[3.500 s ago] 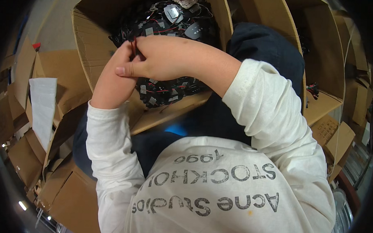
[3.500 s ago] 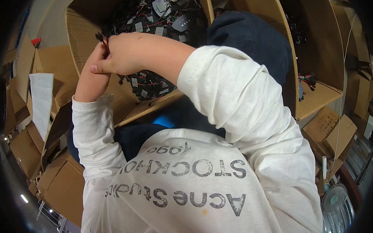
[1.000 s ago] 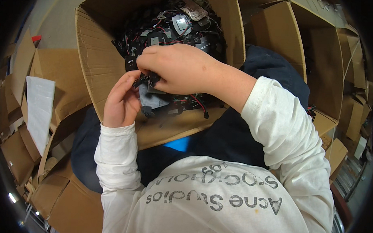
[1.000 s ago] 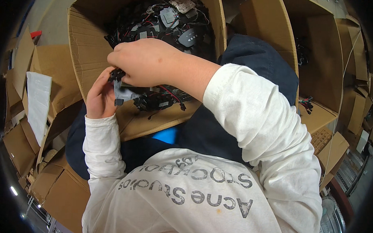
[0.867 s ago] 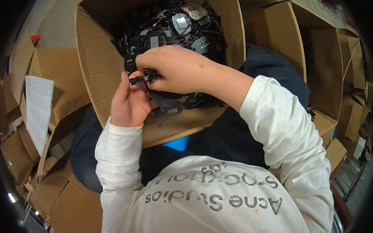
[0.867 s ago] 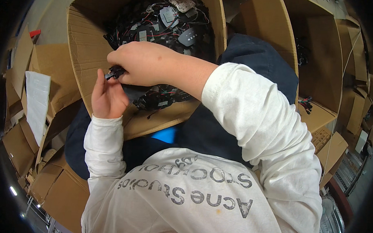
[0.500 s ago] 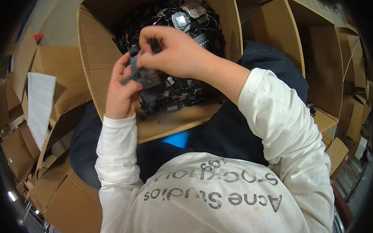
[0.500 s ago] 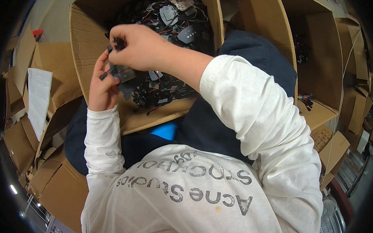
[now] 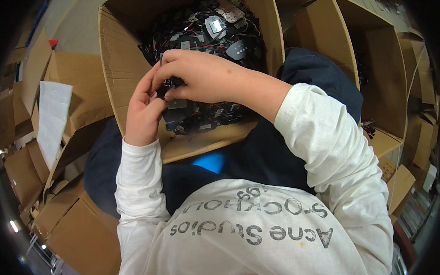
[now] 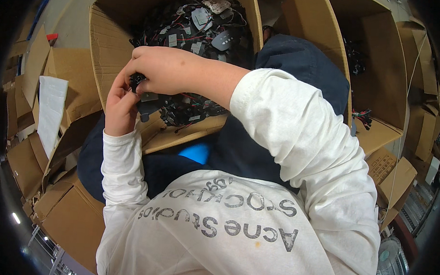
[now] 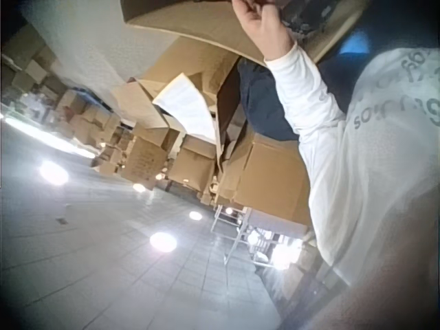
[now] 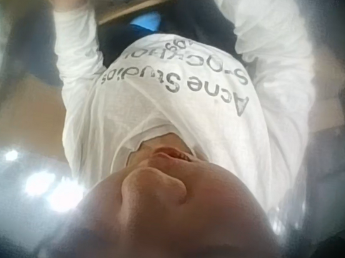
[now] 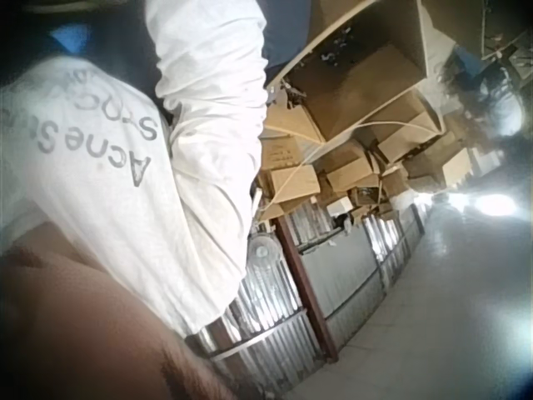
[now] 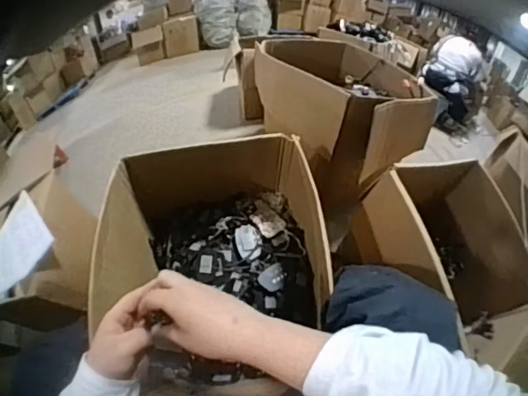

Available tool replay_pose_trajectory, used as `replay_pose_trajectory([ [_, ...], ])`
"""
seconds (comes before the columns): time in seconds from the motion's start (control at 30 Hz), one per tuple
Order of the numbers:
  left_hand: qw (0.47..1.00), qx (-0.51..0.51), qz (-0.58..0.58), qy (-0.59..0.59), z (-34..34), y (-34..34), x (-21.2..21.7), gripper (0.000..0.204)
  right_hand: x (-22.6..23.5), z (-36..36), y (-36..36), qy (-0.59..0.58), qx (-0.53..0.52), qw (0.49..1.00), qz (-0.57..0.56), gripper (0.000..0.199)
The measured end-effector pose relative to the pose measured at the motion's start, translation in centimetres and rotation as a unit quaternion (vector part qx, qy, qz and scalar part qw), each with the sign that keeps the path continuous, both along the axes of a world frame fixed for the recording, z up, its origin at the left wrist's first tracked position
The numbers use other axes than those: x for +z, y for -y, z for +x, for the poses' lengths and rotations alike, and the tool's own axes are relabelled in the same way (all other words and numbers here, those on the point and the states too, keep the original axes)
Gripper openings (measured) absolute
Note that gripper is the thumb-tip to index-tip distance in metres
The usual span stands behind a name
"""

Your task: The person is sorting and untangling electronic components with wires from a large cardboard box.

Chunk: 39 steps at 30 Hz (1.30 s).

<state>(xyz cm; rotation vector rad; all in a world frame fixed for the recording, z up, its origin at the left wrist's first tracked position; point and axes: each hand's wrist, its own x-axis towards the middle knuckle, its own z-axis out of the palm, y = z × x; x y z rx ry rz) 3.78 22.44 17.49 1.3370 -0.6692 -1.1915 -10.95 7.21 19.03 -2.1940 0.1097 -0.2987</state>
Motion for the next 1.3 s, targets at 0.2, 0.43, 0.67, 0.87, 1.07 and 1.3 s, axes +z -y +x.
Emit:
replay_pose_trajectory([
  [0.2,0.998,-0.035,0.023,0.054,-0.4,-0.3,1.3,0.076,0.5,0.2,0.5,-0.054,-0.074,0.996,0.012,0.026],
  [0.43,0.988,0.136,-0.040,-0.068,2.9,0.4,1.6,0.076,1.1,0.7,5.8,0.135,-0.244,0.907,0.317,0.017],
  [0.67,0.894,0.066,-0.184,-0.402,9.0,-0.5,-1.1,0.069,2.4,0.1,4.6,0.040,-0.189,0.958,0.210,0.045],
  [0.87,0.967,0.181,0.053,-0.169,1.0,3.6,-2.3,0.055,0.9,0.7,3.6,0.077,-0.074,0.958,0.265,0.041],
  [1.07,0.978,0.091,0.147,-0.113,2.3,3.2,-11.6,0.029,1.7,0.6,5.0,0.185,-0.142,0.958,0.166,0.020],
  [1.3,0.723,-0.469,0.290,0.417,-3.8,0.3,-24.3,0.055,3.1,-0.2,5.8,0.150,-0.220,0.948,0.173,0.019],
])
